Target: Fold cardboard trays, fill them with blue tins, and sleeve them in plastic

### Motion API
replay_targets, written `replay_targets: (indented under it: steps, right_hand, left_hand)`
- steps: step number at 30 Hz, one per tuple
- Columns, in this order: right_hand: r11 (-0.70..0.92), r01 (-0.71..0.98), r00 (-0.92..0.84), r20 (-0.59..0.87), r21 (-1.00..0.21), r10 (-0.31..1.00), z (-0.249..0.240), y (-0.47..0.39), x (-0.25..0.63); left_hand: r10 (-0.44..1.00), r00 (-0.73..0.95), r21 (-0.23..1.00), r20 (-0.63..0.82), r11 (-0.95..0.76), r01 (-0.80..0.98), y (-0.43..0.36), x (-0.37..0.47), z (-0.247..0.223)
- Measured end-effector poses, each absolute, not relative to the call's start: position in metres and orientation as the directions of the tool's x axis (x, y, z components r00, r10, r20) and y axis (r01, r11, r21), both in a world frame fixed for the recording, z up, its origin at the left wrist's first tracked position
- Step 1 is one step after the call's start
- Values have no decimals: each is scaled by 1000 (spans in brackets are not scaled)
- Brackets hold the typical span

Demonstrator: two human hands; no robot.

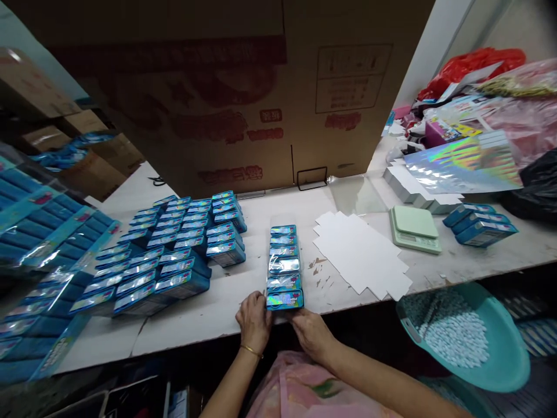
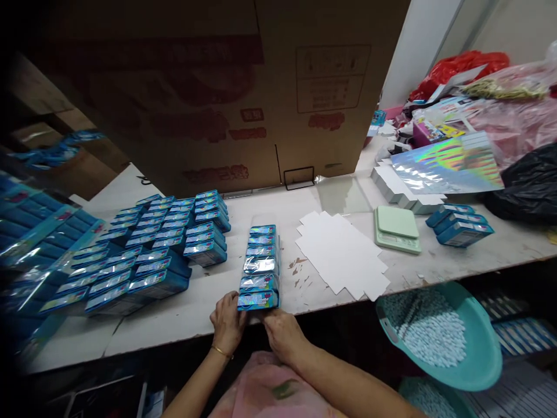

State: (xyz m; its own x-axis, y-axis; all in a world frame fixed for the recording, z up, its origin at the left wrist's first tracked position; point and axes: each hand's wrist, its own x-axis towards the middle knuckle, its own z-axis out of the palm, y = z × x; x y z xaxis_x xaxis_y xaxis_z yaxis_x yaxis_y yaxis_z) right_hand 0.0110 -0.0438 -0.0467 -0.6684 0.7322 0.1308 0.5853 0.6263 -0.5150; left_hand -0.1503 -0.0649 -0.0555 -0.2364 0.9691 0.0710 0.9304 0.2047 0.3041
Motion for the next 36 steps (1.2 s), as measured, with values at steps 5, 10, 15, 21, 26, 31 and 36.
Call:
replay_targets:
  steps: [5,10,15,21,26,31,36]
  right_hand:
    - [577,703,-585,124,-415,801,-53,-43,3]
    - [530,738,-467,252,-417,848,-54,-42,-6]
    - [484,729,-393,283,-485,875,-56,-36,-14]
    - [449,683,-375,251,-576,892,-51,-30,-16]
    - [509,560,-335,383,-654,861,-24,-9,11]
    - [531,518,-473,292,-671,831,-35,18,17]
    - [451,591,-426,216,-669,878,-60,-10,7]
  left_hand:
    - [971,-217,313,102,176,933,-63,-152,-62]
    - [975,-200,321,98,159,934,-60,-153,-64]
    - [977,-202,313,72,170,934,-56,-150,-62]
    - [973,-214,282,84,182,942,-52,-148,-62]
    - [980,-190,281,53,168,945,-50,-150,-60]
    - [985,-167,291,38,149,945,-48,-152,-61]
    - [992,-77,381,104,31,924,-49,-175,-66]
